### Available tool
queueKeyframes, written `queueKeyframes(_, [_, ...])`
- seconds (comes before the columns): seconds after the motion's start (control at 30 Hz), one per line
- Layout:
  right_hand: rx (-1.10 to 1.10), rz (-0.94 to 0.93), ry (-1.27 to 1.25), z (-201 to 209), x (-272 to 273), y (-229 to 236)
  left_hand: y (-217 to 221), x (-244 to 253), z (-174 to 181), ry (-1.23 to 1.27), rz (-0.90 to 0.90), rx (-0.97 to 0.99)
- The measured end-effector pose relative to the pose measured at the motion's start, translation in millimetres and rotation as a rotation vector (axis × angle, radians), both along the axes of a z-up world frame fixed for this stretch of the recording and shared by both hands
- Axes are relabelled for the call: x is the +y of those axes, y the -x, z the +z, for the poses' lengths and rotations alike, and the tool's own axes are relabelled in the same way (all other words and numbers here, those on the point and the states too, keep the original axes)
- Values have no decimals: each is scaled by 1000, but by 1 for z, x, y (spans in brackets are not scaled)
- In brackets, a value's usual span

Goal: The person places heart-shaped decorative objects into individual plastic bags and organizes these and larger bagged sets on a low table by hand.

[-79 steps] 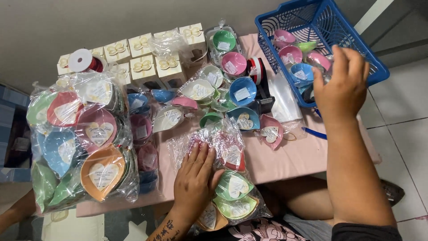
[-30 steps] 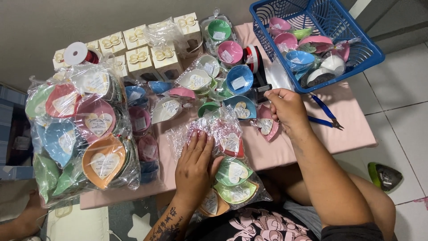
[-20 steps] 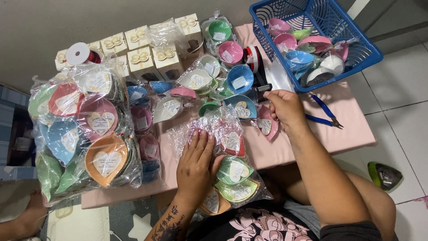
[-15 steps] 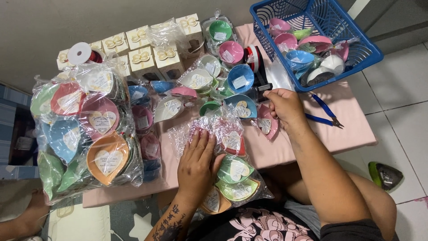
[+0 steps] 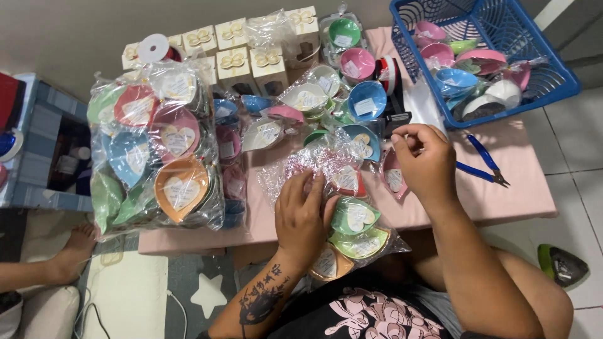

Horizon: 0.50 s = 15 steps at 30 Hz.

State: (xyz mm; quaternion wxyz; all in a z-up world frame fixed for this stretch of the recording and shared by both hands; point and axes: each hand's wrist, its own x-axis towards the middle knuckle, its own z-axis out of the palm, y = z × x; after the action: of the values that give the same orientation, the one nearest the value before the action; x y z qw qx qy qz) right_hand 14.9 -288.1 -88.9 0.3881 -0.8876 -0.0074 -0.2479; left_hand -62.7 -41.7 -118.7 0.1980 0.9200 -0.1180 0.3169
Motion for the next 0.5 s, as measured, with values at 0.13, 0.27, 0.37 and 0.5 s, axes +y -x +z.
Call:
queueKeyframes(0.13, [20,149,-195,41,58,52,0,-3,-10,28,27,-12])
queueKeyframes(0.27, [221,343,-475,31,92,74,-1,-1,-12,54,-18,-29])
queueKeyframes(0.37, [235,328,-457,22,98,76,1,6,-11,96,-83,-15])
queueKeyframes(0.5, [217,290,-431,13,91,70,9,19,-5,26,-161,-21])
